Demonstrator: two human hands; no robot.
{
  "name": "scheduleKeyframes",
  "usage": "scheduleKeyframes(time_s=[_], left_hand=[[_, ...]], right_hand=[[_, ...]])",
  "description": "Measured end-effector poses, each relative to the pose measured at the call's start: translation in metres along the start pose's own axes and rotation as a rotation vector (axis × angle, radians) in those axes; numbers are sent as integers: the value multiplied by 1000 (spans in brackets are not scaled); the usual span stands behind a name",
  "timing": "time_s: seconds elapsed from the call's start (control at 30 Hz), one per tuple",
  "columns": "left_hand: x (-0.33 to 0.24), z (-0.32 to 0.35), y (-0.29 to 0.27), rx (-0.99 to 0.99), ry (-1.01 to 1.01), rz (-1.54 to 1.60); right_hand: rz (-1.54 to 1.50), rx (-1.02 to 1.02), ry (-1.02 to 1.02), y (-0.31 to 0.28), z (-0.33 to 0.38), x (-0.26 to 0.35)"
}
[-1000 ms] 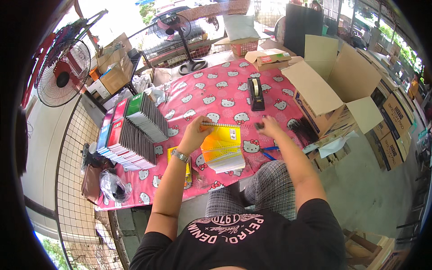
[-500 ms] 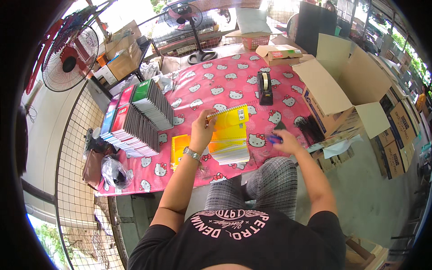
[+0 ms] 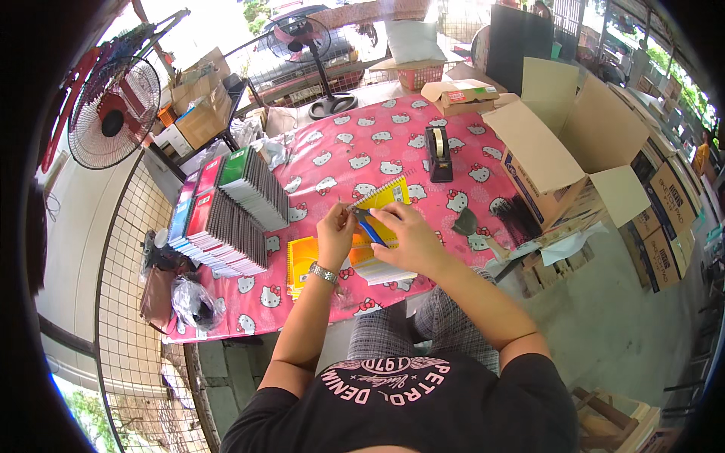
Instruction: The person assembles spiral notebooks by hand by picking up yellow covers and white paper stacks, inserting a metal spiral binding through the pre-punched holes, and then placing the finished notebooks onto stacks on a table.
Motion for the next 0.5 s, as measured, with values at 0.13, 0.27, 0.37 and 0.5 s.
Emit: scheduleKeyframes(time_s=[0.13, 0.27, 0.37, 0.5], left_hand=[[-3, 3, 0, -56, 47, -43], [-3, 12, 3, -130, 117, -65], [9, 17, -10, -251, 210, -98], [10, 26, -58, -502, 103, 158]], right_hand=[[27, 83, 47, 1, 2, 6], [-1141, 290, 620, 11, 7, -4], [-1490, 323, 554, 13, 0, -7], [-470, 160, 204, -9, 6, -75]])
Point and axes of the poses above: each hand's wrist, its own z-axis away from the middle knuckle, its own y-axis out of the palm, x = y × z, the point moved 1 cm from there along -z, towards the middle knuckle, and after that the axes turned 5 degrees about x, right-handed, at the moved point
